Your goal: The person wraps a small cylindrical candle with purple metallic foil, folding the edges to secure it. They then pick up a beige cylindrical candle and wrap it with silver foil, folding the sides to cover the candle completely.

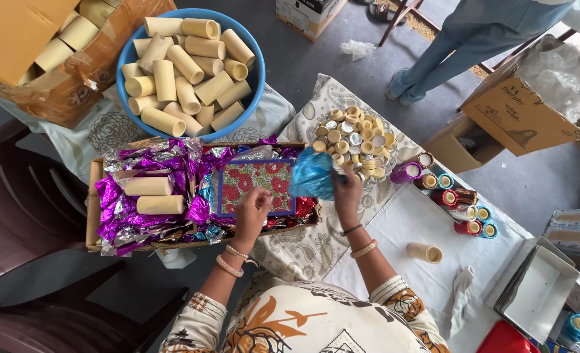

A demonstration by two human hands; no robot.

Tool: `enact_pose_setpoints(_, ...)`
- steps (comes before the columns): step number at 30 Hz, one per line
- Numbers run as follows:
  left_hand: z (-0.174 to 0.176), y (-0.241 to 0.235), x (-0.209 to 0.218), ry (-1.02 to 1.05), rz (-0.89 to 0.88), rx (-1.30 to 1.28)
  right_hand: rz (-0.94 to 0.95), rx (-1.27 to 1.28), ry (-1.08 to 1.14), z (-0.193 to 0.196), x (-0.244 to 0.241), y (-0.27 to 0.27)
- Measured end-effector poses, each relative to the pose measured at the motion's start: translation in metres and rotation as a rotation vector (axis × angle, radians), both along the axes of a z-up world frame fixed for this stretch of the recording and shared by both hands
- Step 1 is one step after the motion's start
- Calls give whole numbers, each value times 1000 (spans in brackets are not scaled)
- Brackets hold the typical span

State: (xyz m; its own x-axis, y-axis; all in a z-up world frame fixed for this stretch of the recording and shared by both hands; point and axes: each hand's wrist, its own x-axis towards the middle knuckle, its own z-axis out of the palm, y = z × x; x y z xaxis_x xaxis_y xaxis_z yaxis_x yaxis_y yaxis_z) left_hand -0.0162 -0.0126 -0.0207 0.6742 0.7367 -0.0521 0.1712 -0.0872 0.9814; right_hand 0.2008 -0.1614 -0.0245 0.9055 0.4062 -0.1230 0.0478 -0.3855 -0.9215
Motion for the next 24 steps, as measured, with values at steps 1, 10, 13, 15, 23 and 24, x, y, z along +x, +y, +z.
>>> enact_pose_setpoints(1, 8, -4, 0, -1, 0, 0, 0, 0, -1, 13, 0, -4)
enact_pose_setpoints(10, 21, -27, 11, 334, -245, 1139, 22, -1, -930, 39, -21, -15)
enact_pose_setpoints(13, -22, -22, 4, 370, -272, 1004, 183, -46, -784, 28, -21, -11)
enact_pose_setpoints(15, -38, -19, 1, 370, -275, 1049, 73, -52, -348, 24, -11, -6)
enact_pose_setpoints(23, 6, -23, 3, 362, -300, 1101, 333, 254, 60, 34, 0, -6)
enact_pose_setpoints(24, 25, -24, 4, 354, -310, 1053, 379, 490, 302, 25, 5, -5)
